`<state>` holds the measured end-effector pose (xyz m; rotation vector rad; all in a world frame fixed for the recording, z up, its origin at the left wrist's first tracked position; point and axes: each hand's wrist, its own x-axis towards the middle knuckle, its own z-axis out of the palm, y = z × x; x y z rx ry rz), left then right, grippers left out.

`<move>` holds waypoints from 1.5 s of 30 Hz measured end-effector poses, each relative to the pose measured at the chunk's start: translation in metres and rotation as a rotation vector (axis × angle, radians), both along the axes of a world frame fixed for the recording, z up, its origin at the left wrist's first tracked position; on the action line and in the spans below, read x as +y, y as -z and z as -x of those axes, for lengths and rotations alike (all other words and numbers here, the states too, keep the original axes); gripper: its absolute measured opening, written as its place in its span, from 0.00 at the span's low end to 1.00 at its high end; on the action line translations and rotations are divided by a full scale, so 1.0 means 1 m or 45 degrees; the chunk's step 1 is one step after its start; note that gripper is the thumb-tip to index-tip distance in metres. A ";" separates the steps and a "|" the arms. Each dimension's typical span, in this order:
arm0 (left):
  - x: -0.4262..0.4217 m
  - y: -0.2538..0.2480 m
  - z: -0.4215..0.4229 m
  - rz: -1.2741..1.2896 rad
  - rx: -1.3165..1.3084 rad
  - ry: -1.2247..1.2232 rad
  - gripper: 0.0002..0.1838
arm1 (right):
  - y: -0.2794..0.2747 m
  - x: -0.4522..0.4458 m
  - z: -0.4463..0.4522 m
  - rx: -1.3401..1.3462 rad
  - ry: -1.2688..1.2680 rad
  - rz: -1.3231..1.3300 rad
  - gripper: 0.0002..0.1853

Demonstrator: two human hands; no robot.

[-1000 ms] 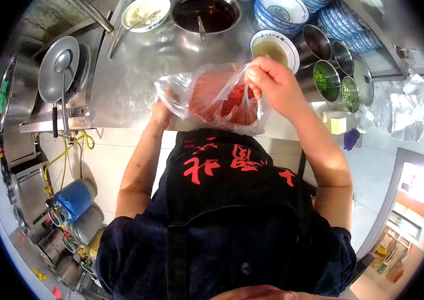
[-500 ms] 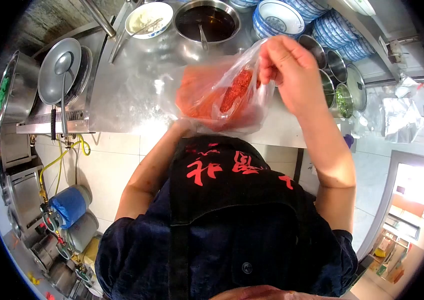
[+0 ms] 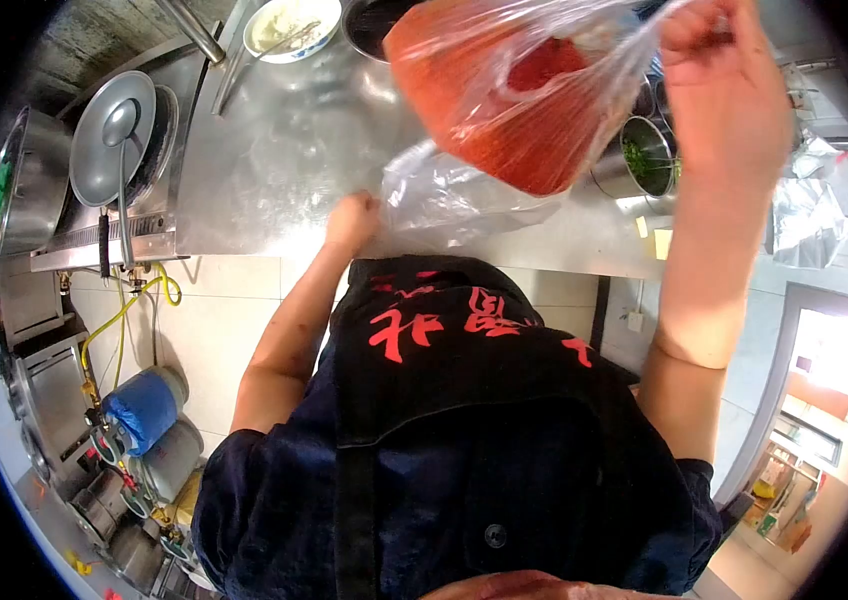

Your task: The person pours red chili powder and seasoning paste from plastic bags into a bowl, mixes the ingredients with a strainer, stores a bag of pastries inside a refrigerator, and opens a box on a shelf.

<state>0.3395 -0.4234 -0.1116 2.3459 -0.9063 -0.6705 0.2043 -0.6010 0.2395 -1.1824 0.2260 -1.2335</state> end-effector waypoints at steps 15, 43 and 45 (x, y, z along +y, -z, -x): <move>0.042 -0.065 -0.135 0.618 -1.000 -0.096 0.21 | -0.014 0.001 0.113 0.653 0.540 0.342 0.08; -0.015 -0.114 0.430 -0.489 1.803 1.527 0.20 | 0.006 0.278 0.391 0.152 1.246 -0.281 0.07; -0.018 -0.105 0.447 -0.445 1.636 1.646 0.20 | 0.003 0.289 0.415 0.190 1.344 -0.214 0.08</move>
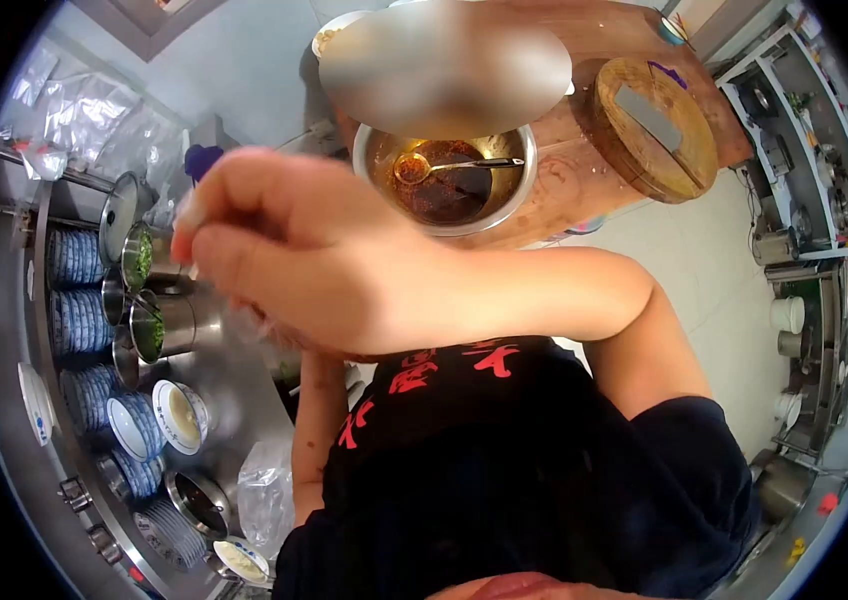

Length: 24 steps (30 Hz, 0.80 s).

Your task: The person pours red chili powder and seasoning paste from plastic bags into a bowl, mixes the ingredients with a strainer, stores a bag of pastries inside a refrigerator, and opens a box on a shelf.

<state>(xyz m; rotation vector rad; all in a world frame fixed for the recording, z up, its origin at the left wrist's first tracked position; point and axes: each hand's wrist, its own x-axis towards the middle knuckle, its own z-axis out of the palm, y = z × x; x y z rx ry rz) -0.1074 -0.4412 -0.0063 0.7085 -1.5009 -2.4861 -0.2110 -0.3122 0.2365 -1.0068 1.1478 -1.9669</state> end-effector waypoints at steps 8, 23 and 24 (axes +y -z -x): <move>-0.001 0.048 0.113 0.899 0.191 0.357 0.16 | -0.012 0.062 0.072 -0.115 0.372 0.223 0.08; 0.116 0.059 0.268 1.945 0.005 0.894 0.14 | -0.017 0.158 0.158 0.096 0.802 0.226 0.09; 0.117 0.063 0.269 1.988 0.036 0.912 0.14 | -0.016 0.162 0.162 0.063 0.802 0.223 0.09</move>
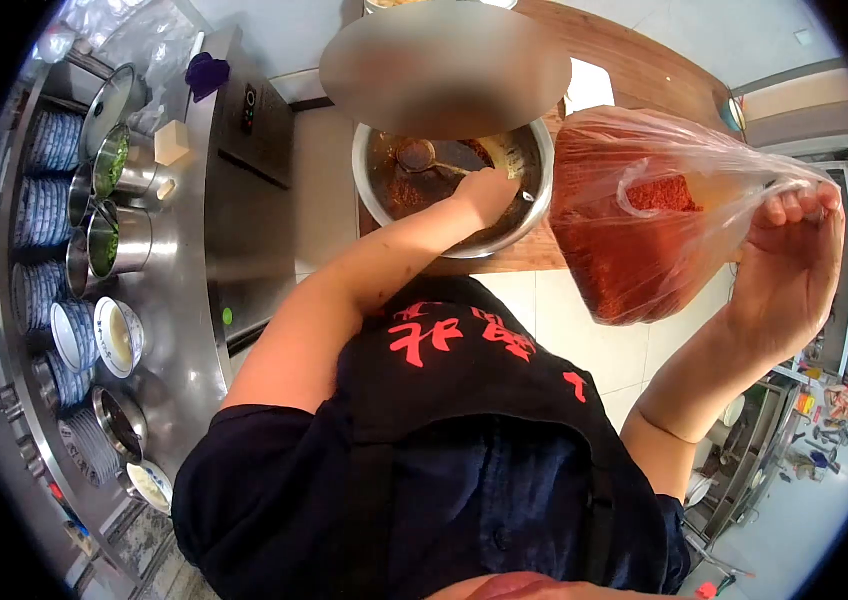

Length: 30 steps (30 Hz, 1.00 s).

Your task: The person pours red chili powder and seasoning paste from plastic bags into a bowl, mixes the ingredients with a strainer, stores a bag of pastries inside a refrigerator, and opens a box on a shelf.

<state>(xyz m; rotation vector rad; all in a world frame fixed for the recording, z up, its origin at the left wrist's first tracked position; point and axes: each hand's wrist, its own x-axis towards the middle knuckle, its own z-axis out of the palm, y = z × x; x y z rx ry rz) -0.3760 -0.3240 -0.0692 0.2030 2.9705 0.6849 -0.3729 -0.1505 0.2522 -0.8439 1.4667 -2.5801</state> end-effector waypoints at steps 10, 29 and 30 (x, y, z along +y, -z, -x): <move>-0.050 -0.045 -0.092 -0.211 0.331 0.120 0.08 | 0.020 0.008 0.020 -0.144 -0.214 0.029 0.08; -0.092 -0.036 -0.156 -0.888 0.202 -0.359 0.16 | 0.042 -0.063 0.017 -0.192 -0.525 -0.044 0.10; -0.093 -0.035 -0.150 -1.182 0.201 -0.501 0.16 | 0.040 -0.068 0.013 -0.169 -0.472 -0.084 0.10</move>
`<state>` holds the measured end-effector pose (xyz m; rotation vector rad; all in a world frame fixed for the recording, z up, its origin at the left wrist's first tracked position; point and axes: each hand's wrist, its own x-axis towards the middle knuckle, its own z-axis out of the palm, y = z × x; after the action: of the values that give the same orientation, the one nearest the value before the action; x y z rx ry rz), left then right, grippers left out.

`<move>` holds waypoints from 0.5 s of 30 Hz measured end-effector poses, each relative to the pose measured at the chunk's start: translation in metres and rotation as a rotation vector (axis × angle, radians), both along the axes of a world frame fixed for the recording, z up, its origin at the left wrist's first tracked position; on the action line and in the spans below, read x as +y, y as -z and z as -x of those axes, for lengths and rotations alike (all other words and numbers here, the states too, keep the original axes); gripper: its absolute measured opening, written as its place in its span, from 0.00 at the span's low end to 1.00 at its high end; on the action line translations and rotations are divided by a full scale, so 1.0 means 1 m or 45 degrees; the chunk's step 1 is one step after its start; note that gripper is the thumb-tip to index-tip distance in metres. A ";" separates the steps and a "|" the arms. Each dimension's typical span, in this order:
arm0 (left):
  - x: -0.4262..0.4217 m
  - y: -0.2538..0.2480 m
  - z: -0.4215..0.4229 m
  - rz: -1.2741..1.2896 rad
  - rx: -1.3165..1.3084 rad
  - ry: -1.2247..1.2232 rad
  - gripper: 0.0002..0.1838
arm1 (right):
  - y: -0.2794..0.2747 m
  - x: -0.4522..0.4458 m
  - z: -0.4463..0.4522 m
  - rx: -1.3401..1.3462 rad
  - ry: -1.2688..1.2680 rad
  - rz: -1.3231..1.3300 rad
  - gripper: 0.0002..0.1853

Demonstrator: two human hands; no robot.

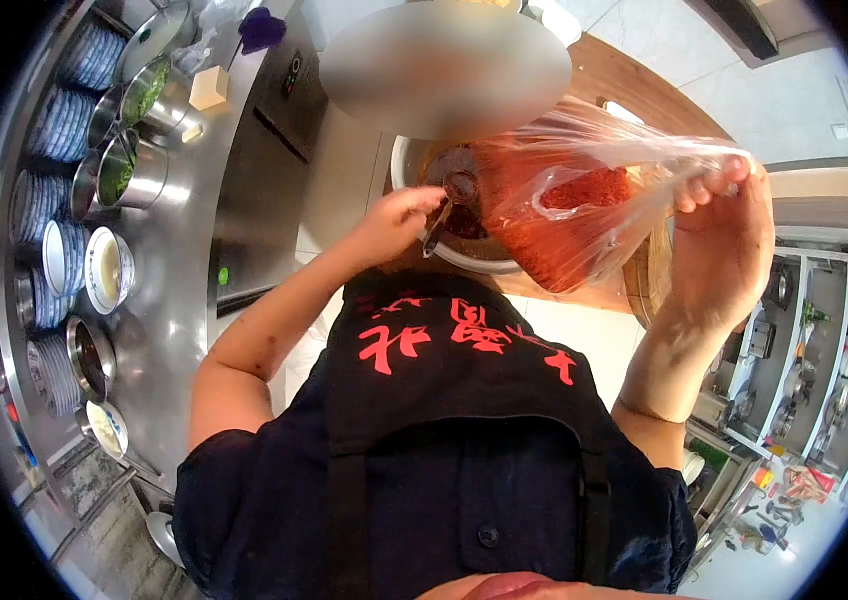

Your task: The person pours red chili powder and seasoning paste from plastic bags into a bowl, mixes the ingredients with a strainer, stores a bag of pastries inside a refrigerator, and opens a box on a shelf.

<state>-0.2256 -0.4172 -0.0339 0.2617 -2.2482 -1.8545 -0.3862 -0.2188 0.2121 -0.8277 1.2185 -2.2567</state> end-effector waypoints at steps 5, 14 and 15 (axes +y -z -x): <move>0.006 -0.022 0.037 -1.969 -0.092 -0.049 0.23 | -0.012 -0.027 -0.014 0.065 -0.044 -0.021 0.11; 0.049 -0.075 0.078 -1.482 0.408 0.132 0.23 | 0.003 -0.035 -0.019 -0.108 -0.190 -0.095 0.09; 0.046 -0.074 0.074 -1.380 0.417 0.093 0.23 | 0.011 -0.034 -0.016 -0.149 -0.179 -0.099 0.09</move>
<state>-0.2999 -0.3708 0.0397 0.0175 -0.8868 -2.7157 -0.3707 -0.2526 0.2011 -0.7184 1.1502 -2.1004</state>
